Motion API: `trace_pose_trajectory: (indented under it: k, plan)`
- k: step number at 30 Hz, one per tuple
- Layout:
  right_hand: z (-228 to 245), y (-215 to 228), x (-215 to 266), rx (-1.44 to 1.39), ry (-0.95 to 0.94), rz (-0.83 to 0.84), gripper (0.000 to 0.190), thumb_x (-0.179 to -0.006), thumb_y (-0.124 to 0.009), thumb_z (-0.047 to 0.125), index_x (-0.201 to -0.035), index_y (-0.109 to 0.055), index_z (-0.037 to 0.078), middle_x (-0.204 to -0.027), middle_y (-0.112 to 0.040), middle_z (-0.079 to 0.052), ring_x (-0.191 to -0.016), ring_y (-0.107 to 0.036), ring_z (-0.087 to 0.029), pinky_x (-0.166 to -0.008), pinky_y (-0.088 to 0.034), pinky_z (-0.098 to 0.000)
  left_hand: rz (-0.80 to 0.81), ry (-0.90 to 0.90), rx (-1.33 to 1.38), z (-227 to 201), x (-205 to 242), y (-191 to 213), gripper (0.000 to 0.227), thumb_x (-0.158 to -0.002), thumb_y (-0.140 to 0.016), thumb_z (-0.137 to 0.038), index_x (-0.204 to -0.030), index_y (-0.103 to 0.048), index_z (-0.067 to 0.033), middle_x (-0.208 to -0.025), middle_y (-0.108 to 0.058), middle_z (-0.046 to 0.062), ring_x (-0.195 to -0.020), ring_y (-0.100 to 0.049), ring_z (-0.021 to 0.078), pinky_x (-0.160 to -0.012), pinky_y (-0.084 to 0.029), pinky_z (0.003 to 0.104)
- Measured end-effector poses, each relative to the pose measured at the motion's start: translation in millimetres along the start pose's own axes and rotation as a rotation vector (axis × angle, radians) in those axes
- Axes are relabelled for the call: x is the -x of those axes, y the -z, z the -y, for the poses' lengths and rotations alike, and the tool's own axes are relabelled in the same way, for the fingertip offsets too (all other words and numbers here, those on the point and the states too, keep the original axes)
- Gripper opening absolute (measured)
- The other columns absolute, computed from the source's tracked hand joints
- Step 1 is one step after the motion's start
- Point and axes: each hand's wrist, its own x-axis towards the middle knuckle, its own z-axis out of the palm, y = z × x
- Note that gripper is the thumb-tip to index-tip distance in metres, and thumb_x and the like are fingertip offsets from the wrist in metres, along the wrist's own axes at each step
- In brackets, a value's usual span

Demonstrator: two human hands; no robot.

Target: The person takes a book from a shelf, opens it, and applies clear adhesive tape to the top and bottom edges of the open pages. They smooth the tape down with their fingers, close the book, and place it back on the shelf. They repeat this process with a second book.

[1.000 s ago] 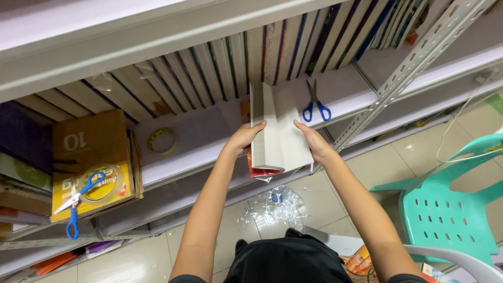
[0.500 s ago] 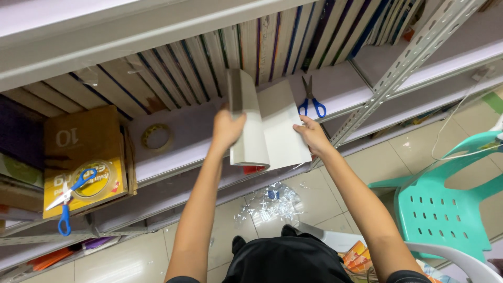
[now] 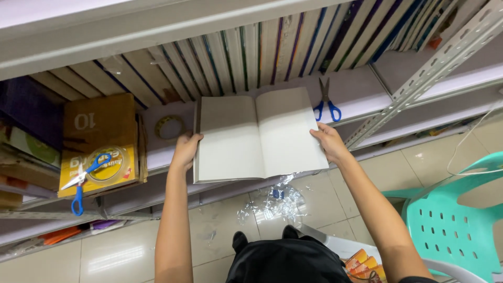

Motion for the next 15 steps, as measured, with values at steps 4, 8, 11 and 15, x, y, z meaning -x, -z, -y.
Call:
trace_pose_trajectory:
  k: [4,8,11,15]
  plan:
    - [2.2,11.9,-12.4,0.061,-0.027,-0.012,0.034,-0.098,-0.057,0.007,-0.129,-0.058,-0.005,-0.112,-0.072,-0.015,-0.097,-0.072,-0.022,-0.083,-0.06,-0.0337,-0.043,0.023,-0.088,1.1,-1.2,-0.1,0.039,-0.094,-0.064,-0.018,-0.115,-0.066,0.0154,-0.099,-0.072,0.019,-0.086,-0.068,0.0246,-0.075,-0.056,0.038]
    - [-10.9,28.8,-18.6,0.164,-0.085,-0.002,0.032,-0.097,-0.059,0.009,-0.126,-0.062,-0.006,-0.106,-0.072,-0.013,-0.088,-0.071,-0.02,-0.074,-0.058,-0.0317,-0.201,-0.062,-0.551,-18.3,3.9,-14.9,0.049,-0.085,-0.077,-0.027,-0.112,-0.068,0.0119,-0.101,-0.074,0.023,-0.09,-0.071,0.0295,-0.081,-0.055,0.038]
    - [-15.8,30.3,-12.9,0.165,-0.127,0.008,0.032,-0.097,-0.06,0.011,-0.124,-0.063,-0.004,-0.102,-0.072,-0.011,-0.084,-0.07,-0.019,-0.069,-0.057,-0.0312,-0.236,-0.081,-0.66,-27.6,-2.7,-21.1,0.055,-0.078,-0.083,-0.029,-0.114,-0.068,0.0093,-0.104,-0.075,0.024,-0.094,-0.073,0.0307,-0.083,-0.056,0.037]
    - [-8.8,12.2,3.7,0.219,-0.147,0.04,0.029,-0.098,-0.06,0.015,-0.123,-0.061,0.0,-0.094,-0.07,-0.01,-0.075,-0.065,-0.02,-0.06,-0.051,-0.035,-0.261,0.012,-0.806,-42.8,-15.9,-14.5,0.051,-0.08,-0.082,-0.03,-0.117,-0.07,0.0036,-0.105,-0.075,0.024,-0.095,-0.075,0.0333,-0.084,-0.057,0.041]
